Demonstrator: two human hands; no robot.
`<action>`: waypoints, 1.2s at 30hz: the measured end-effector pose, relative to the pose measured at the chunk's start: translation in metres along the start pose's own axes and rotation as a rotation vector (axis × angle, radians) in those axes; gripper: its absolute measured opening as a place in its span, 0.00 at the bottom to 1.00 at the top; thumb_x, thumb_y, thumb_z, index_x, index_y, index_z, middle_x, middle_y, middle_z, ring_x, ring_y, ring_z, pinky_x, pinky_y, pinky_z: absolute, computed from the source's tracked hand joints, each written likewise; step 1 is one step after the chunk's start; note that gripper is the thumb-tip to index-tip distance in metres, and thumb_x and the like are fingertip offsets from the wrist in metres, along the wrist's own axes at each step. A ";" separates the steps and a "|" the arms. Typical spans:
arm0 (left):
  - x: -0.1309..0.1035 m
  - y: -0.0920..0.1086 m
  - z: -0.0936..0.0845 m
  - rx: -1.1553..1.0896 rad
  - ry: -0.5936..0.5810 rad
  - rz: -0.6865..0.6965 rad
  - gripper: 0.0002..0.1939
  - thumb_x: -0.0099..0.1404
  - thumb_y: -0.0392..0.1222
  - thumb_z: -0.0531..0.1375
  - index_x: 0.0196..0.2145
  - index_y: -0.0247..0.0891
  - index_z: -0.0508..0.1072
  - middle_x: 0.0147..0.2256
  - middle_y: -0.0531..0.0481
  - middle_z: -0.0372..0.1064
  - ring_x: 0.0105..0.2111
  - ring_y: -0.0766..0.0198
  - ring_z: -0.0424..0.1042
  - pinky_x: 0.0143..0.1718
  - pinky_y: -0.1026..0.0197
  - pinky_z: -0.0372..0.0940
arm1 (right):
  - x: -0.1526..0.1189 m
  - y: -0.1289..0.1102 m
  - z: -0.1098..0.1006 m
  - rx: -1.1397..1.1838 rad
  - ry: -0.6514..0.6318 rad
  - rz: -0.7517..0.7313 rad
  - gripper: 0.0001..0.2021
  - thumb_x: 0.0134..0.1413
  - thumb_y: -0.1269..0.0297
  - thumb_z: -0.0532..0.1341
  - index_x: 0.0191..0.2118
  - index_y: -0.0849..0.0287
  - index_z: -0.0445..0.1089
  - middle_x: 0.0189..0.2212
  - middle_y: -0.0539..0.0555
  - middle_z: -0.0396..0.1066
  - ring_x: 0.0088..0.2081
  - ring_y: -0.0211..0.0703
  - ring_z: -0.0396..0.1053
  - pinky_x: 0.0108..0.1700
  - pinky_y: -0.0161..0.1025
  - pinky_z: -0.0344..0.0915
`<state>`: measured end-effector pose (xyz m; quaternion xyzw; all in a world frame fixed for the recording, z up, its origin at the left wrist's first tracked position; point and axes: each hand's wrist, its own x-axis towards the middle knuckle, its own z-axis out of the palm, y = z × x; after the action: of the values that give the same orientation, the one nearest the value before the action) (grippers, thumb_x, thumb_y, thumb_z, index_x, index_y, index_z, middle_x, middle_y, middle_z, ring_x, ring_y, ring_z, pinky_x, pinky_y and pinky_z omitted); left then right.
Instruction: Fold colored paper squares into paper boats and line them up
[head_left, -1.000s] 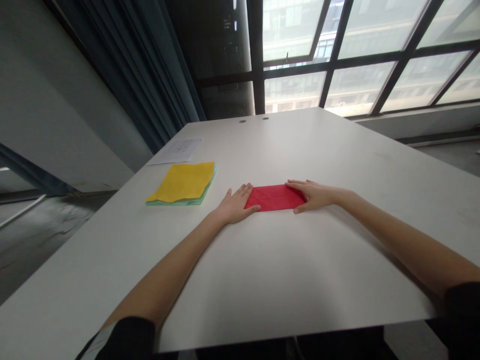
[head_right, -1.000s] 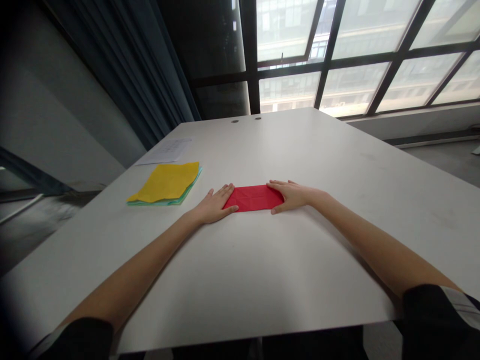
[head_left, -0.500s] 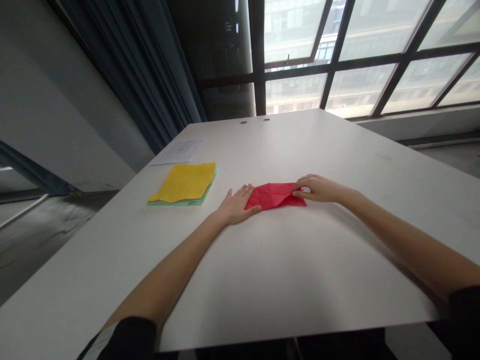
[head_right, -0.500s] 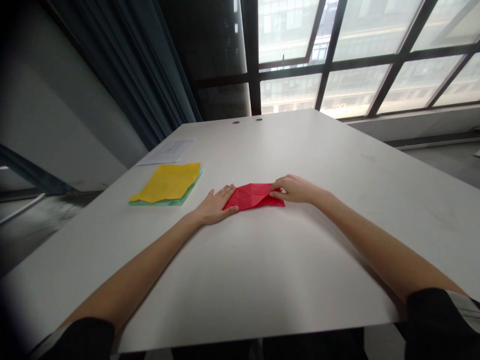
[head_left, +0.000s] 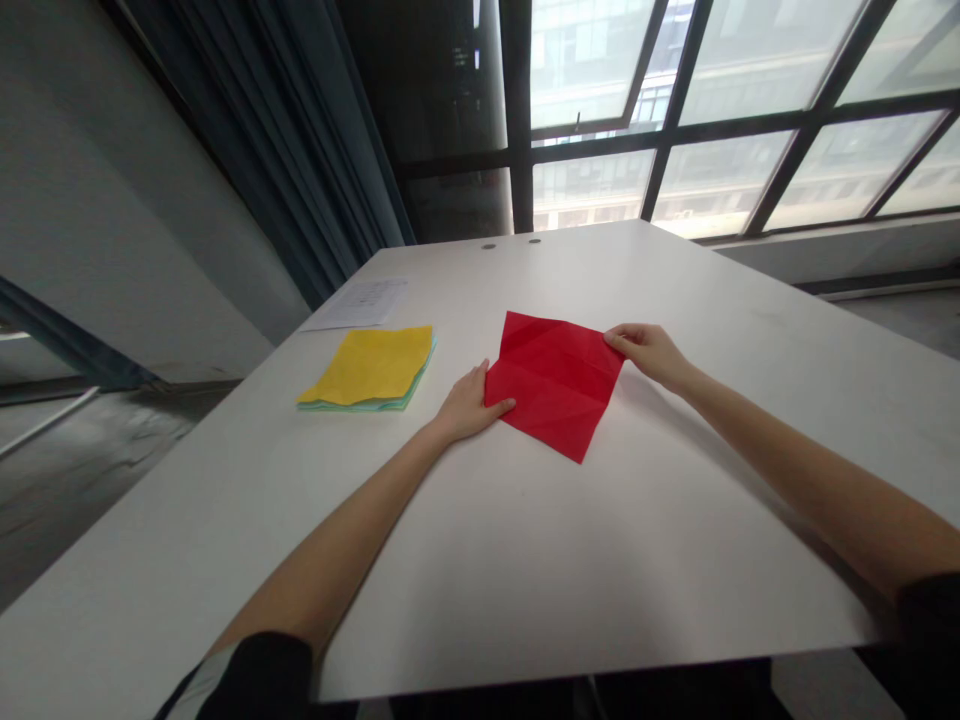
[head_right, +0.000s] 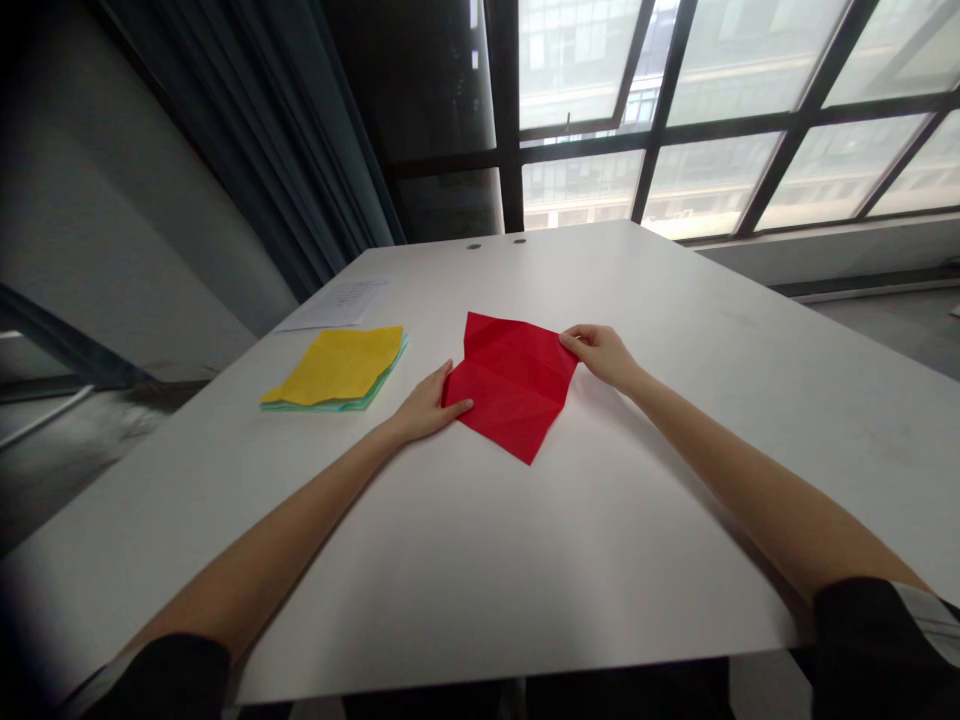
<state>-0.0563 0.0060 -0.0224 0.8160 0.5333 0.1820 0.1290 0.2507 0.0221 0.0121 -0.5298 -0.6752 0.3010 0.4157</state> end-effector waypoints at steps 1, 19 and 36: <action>0.001 -0.001 0.001 0.022 -0.004 0.004 0.43 0.56 0.63 0.53 0.59 0.28 0.51 0.59 0.34 0.51 0.59 0.47 0.52 0.59 0.49 0.49 | 0.002 0.006 -0.001 -0.007 0.008 0.042 0.18 0.47 0.49 0.57 0.30 0.62 0.71 0.25 0.54 0.73 0.29 0.42 0.69 0.34 0.40 0.66; 0.014 -0.013 0.001 -0.256 0.076 -0.040 0.33 0.53 0.40 0.60 0.56 0.33 0.58 0.44 0.42 0.67 0.40 0.59 0.69 0.45 0.56 0.62 | 0.005 0.048 -0.009 -0.403 -0.251 -0.003 0.16 0.39 0.53 0.61 0.33 0.58 0.69 0.27 0.51 0.70 0.29 0.39 0.65 0.33 0.36 0.62; 0.019 -0.029 -0.002 -0.012 0.140 0.009 0.16 0.55 0.32 0.52 0.34 0.42 0.78 0.35 0.50 0.74 0.38 0.60 0.68 0.42 0.59 0.61 | 0.004 0.058 -0.012 -0.406 -0.257 -0.223 0.09 0.46 0.64 0.54 0.32 0.57 0.71 0.30 0.52 0.72 0.33 0.41 0.67 0.34 0.37 0.62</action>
<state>-0.0743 0.0348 -0.0289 0.8030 0.5361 0.2422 0.0955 0.2878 0.0404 -0.0303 -0.4820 -0.8232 0.1765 0.2426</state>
